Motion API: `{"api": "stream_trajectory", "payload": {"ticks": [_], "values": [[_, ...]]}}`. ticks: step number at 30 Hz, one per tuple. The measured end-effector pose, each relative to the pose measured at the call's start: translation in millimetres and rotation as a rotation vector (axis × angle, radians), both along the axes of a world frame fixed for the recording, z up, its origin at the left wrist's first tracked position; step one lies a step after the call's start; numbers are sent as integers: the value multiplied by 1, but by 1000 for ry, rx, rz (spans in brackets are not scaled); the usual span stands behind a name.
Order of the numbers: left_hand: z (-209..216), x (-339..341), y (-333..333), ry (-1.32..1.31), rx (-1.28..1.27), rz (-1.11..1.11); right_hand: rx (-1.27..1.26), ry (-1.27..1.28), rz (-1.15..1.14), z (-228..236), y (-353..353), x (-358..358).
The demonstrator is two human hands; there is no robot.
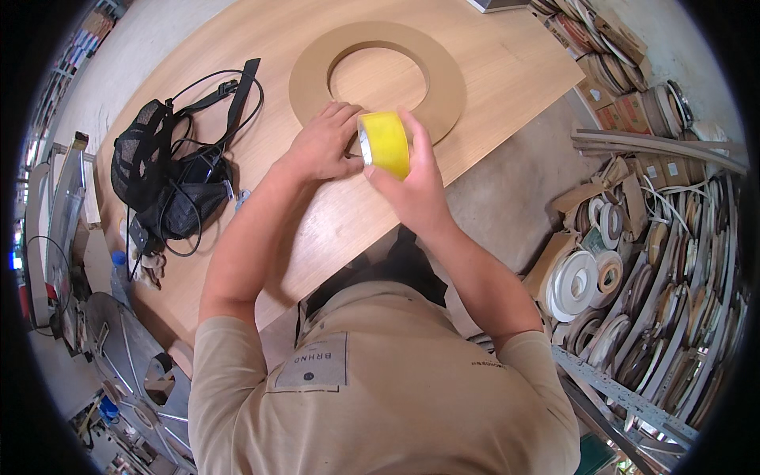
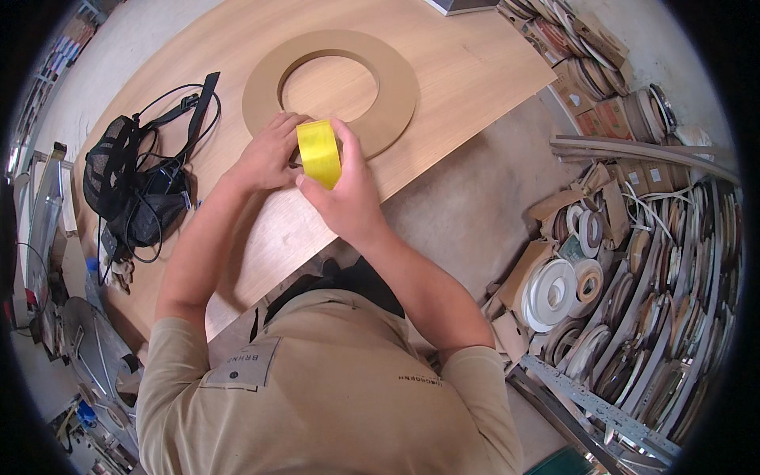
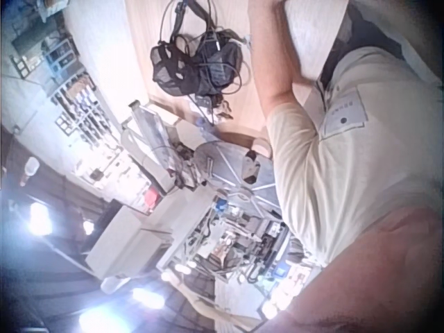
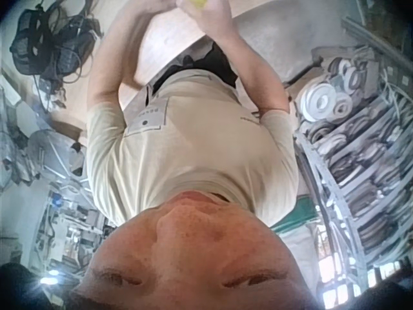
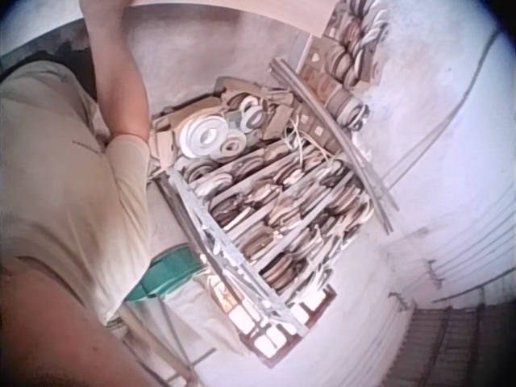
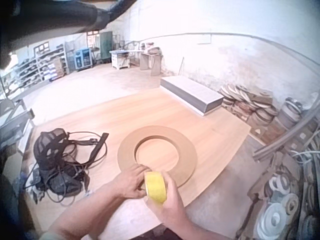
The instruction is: The person assembles circular wooden parts by applying yellow tape to a white ring and then to a brown ring. They use a utility knife to cut tape and trim edges, then place the finished brown ring onto a shelf.
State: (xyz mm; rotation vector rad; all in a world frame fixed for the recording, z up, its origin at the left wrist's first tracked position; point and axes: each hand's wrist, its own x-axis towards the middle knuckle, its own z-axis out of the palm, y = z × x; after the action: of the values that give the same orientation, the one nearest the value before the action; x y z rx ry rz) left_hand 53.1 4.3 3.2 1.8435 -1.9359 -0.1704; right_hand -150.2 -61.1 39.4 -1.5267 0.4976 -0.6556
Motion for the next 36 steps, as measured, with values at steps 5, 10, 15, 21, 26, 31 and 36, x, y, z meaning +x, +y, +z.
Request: {"api": "stream_trajectory", "payload": {"ticks": [5,10,15,21,26,31,36], "values": [[-10,3,0,-11,-12,16,-182,115,-19,3,39,-26],[-7,1,0,-22,13,13,-210,185,-11,9,48,-52],[-6,-1,-2,-37,35,20,-163,277,-8,21,40,-62],[-22,7,5,26,-32,23,-43,448,80,29,34,-60],[-14,-8,-6,-24,-190,-99,41,366,75,13,19,-83],[-13,-29,3,-133,-98,-74,113,488,120,31,19,-97],[-38,-58,8,77,-248,-56,-166,611,155,20,25,-136]]}}
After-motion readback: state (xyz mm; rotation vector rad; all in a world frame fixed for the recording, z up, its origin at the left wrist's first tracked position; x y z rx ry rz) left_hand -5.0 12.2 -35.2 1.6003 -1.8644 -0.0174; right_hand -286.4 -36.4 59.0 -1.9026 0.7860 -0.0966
